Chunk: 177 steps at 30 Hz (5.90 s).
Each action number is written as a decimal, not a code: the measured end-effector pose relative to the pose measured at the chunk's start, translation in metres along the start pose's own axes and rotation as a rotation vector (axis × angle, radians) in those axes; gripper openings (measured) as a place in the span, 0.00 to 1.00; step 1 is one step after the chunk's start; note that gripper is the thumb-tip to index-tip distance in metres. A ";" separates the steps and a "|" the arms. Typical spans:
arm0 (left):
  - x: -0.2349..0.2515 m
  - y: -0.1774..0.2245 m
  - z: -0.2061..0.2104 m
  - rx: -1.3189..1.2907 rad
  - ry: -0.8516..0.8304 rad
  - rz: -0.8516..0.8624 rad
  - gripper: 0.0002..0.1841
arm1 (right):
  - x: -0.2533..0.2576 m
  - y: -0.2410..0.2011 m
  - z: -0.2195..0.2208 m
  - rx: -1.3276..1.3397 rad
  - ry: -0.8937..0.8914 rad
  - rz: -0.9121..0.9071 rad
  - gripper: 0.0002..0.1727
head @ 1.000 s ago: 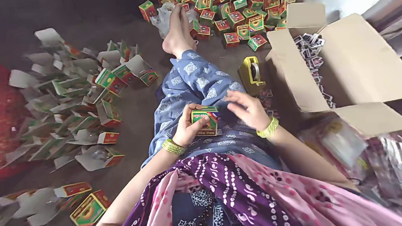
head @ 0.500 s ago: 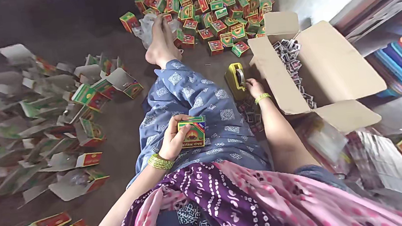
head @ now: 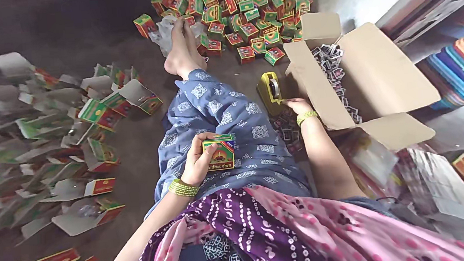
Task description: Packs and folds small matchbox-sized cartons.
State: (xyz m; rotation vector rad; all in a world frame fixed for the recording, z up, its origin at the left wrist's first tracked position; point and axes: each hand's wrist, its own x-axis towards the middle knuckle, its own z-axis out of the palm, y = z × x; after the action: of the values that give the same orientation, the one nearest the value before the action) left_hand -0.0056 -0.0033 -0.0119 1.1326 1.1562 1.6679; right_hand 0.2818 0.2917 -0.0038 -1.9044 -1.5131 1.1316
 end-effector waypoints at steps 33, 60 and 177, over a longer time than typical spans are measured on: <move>-0.004 0.000 0.001 0.080 0.094 0.016 0.22 | -0.217 -0.074 0.106 0.458 -0.810 -0.259 0.20; -0.001 0.000 -0.004 0.198 0.118 0.064 0.19 | -0.220 -0.072 0.098 0.471 -0.804 -0.604 0.12; 0.007 -0.001 0.006 0.282 0.113 0.005 0.38 | -0.222 -0.082 0.061 0.051 -0.278 -1.060 0.19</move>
State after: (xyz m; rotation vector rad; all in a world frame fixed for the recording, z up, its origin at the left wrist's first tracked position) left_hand -0.0018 0.0045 -0.0099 1.2242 1.4984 1.6246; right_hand 0.1716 0.0968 0.0952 -0.6580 -2.1730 0.8839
